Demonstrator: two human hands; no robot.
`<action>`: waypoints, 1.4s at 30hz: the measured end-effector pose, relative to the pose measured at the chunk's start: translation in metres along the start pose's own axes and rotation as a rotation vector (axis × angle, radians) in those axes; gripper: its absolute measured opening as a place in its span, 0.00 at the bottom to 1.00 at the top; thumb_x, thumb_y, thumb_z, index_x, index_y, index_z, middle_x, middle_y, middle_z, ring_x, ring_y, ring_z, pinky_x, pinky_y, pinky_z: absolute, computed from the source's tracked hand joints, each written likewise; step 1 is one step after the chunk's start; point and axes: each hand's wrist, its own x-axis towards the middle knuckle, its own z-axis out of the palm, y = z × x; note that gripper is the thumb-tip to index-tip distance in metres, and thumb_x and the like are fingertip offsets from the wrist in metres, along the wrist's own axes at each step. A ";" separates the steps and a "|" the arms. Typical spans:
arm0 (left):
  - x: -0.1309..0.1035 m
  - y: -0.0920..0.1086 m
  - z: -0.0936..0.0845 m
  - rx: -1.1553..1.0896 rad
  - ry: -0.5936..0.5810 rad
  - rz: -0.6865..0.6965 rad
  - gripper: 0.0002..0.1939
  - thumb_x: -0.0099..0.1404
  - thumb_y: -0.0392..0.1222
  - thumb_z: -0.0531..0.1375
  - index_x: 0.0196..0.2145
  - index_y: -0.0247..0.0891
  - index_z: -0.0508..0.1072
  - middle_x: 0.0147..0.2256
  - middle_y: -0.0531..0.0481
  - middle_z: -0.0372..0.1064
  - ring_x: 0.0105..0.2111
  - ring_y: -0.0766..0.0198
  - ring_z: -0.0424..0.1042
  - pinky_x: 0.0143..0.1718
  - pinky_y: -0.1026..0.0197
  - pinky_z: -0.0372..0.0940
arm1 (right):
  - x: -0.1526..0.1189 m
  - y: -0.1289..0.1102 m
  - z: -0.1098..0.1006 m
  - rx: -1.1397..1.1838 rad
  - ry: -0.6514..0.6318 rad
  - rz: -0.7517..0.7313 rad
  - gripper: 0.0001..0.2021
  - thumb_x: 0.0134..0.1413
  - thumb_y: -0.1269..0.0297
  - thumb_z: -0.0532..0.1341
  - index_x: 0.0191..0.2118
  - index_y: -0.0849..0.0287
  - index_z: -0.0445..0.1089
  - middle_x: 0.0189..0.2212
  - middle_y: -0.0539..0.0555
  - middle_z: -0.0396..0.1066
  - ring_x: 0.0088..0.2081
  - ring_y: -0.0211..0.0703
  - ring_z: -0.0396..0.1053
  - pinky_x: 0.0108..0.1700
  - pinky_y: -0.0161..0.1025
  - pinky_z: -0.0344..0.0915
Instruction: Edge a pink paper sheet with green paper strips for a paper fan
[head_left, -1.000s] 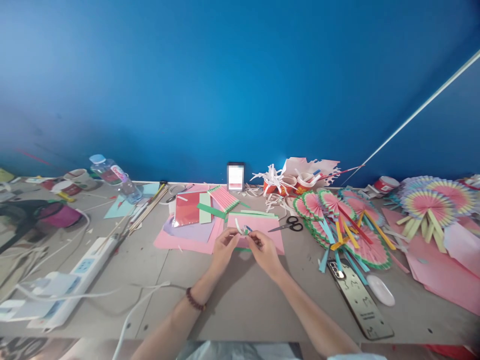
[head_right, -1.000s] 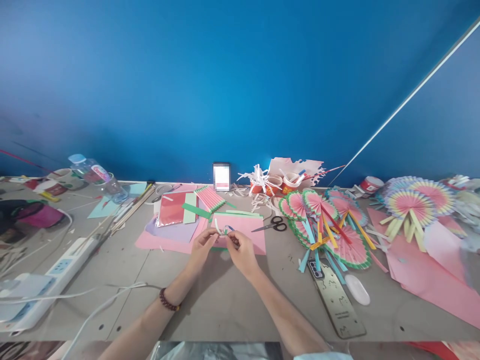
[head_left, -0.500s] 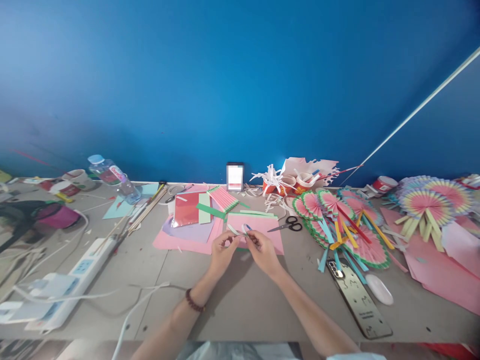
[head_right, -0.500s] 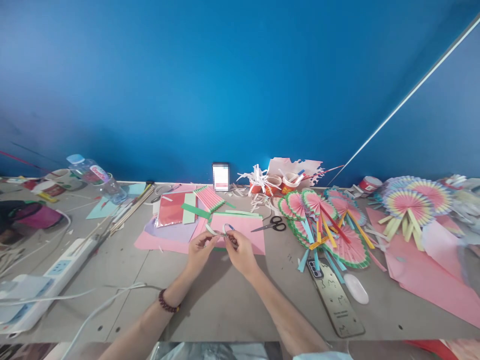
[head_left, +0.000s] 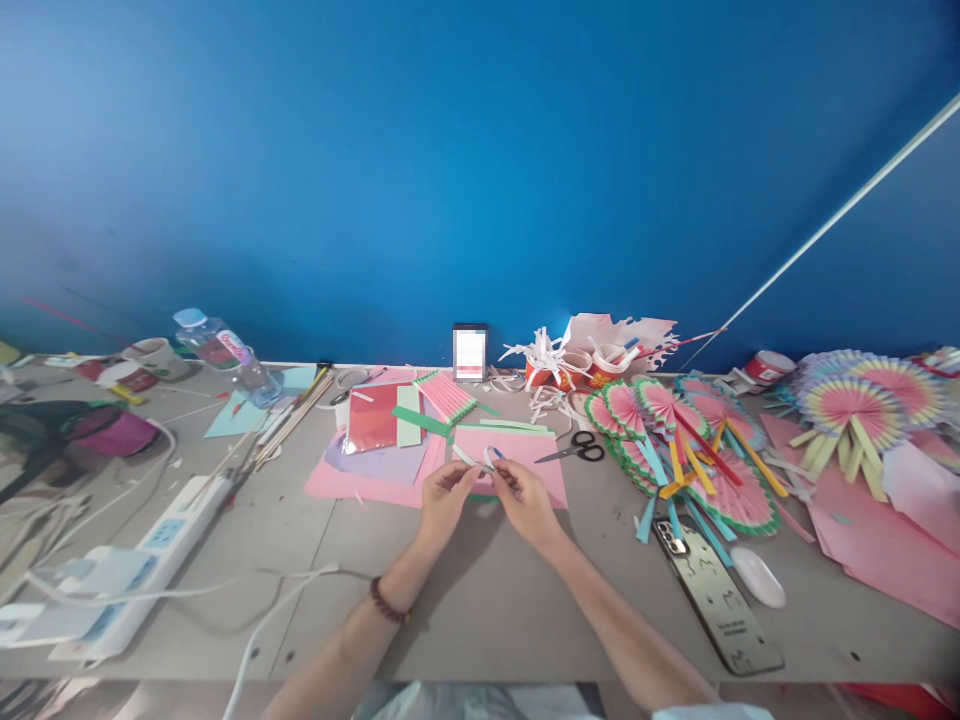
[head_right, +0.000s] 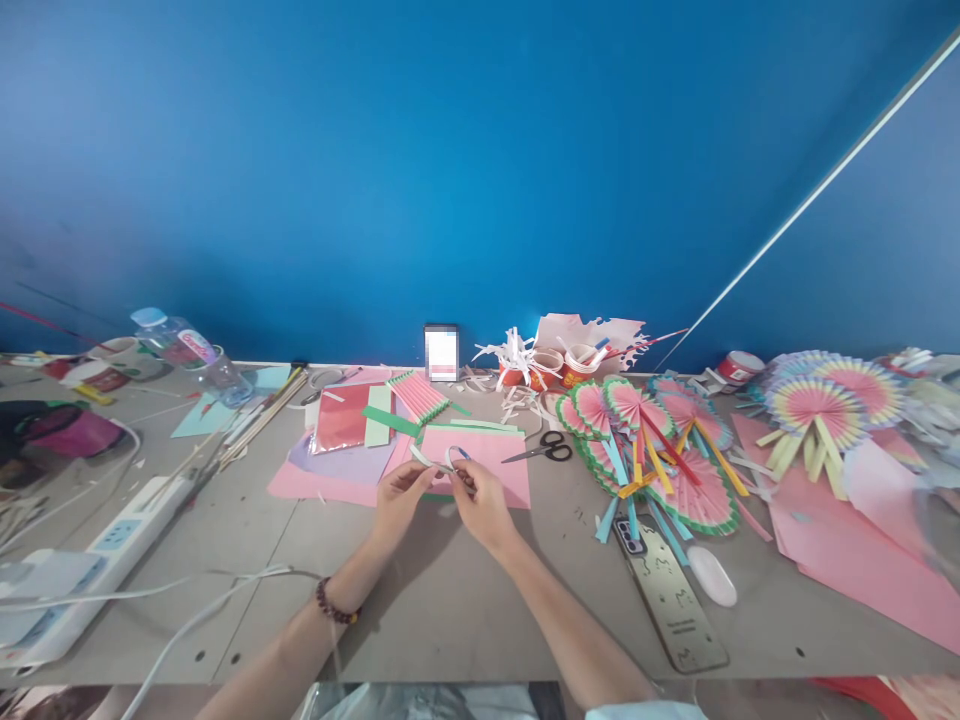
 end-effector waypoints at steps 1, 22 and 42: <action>0.000 -0.001 0.000 -0.003 0.000 -0.006 0.13 0.53 0.49 0.64 0.25 0.35 0.75 0.26 0.48 0.72 0.29 0.62 0.71 0.34 0.61 0.66 | 0.000 0.000 0.000 0.000 -0.003 0.004 0.11 0.56 0.60 0.55 0.40 0.60 0.71 0.31 0.55 0.73 0.30 0.41 0.70 0.33 0.36 0.68; 0.005 -0.018 0.001 -0.033 -0.009 0.042 0.11 0.50 0.46 0.67 0.28 0.36 0.76 0.35 0.47 0.67 0.35 0.61 0.71 0.33 0.61 0.70 | -0.001 -0.002 0.002 0.024 -0.023 0.041 0.10 0.53 0.65 0.55 0.35 0.59 0.73 0.31 0.54 0.75 0.33 0.43 0.72 0.34 0.38 0.69; 0.006 -0.014 -0.004 0.080 -0.067 0.073 0.07 0.53 0.44 0.65 0.29 0.38 0.79 0.48 0.42 0.66 0.52 0.52 0.62 0.52 0.52 0.60 | 0.002 0.008 0.001 0.188 -0.068 0.202 0.15 0.50 0.59 0.59 0.40 0.60 0.76 0.37 0.57 0.76 0.39 0.51 0.73 0.44 0.49 0.69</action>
